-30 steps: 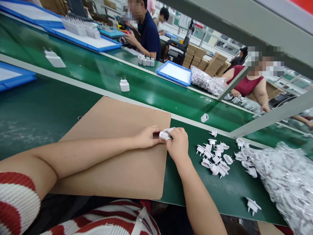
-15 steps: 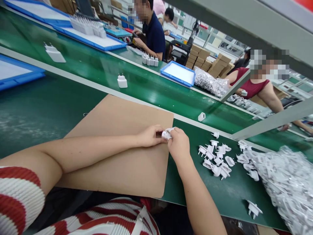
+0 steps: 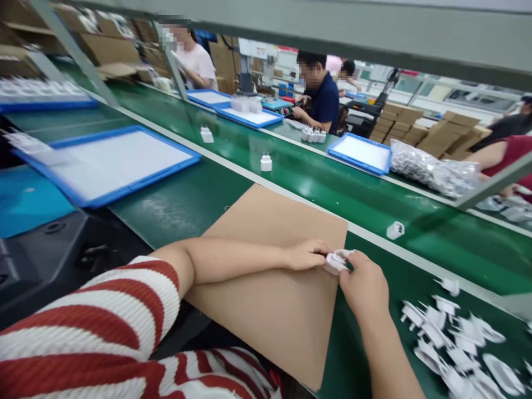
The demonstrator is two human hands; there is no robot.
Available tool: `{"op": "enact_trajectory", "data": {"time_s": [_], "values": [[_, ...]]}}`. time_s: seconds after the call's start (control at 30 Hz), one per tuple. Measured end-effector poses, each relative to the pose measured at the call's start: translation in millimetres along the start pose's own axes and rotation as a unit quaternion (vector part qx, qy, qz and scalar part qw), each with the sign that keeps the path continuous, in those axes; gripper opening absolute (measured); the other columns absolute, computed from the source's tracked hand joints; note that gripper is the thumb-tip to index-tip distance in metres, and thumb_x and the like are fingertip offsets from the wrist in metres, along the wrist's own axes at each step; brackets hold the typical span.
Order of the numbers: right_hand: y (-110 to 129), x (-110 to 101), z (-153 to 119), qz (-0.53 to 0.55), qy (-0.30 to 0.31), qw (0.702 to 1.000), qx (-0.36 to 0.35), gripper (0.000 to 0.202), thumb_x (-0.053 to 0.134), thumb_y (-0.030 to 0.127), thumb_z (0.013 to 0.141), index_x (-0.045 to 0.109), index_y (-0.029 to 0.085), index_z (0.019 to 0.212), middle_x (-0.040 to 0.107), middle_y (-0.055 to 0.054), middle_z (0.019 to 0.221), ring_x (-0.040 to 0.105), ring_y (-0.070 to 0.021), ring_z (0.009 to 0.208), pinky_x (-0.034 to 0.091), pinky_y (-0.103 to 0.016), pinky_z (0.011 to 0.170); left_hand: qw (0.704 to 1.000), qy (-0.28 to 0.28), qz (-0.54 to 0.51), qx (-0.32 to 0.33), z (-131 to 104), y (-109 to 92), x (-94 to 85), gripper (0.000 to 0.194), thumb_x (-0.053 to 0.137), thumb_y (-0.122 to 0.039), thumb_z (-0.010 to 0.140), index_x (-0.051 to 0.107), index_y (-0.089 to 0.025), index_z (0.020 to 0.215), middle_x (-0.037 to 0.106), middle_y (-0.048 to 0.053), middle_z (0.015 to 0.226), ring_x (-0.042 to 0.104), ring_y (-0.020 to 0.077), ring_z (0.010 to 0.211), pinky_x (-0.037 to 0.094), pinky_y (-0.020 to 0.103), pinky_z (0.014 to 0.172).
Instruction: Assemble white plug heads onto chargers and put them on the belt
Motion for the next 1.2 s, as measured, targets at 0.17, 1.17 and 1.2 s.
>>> {"op": "enact_trajectory", "data": {"time_s": [0.17, 1.17, 1.2], "values": [[-9.3, 0.2, 0.8, 0.047, -0.019, 0.999, 0.004, 0.022, 0.058, 0.027, 0.067, 0.074, 0.028, 0.081, 0.071, -0.007, 0.07, 0.056, -0.0222, 0.051, 0.036, -0.033, 0.048, 0.995, -0.041, 0.055, -0.078, -1.6, 8.9, -3.9, 0.045, 0.035, -0.041, 0.107, 0.071, -0.016, 0.097, 0.073, 0.014, 0.109, 0.066, 0.0279, 0.106, 0.052, 0.042, 0.1], [-197.9, -31.9, -35.0, -0.129, 0.019, 0.922, 0.365, 0.044, 0.055, 0.022, 0.098, 0.061, 0.012, 0.141, 0.052, -0.024, 0.152, 0.031, -0.0459, 0.154, 0.016, -0.072, 0.122, 0.923, -0.255, 0.224, -0.185, 123.3, 65.0, -142.9, 0.037, 0.075, -0.024, 0.078, 0.068, -0.014, 0.113, 0.075, 0.014, 0.119, 0.067, 0.0346, 0.117, 0.051, 0.04, 0.101], [-199.8, -30.2, -35.1, -0.127, 0.039, 0.921, 0.366, 0.043, 0.055, 0.021, 0.098, 0.061, 0.013, 0.14, 0.053, -0.023, 0.151, 0.038, -0.0432, 0.15, 0.018, -0.068, 0.123, 0.917, -0.258, 0.227, -0.202, 128.1, 68.7, -148.5, 0.038, 0.076, -0.024, 0.075, 0.068, -0.014, 0.111, 0.074, 0.016, 0.119, 0.066, 0.0373, 0.118, 0.051, 0.043, 0.103]]}}
Point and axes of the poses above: each hand's wrist, its own z-axis towards the middle knuckle, its own x-axis out of the palm, y = z × x, the point moved 9 cm from there along z, towards the middle knuckle
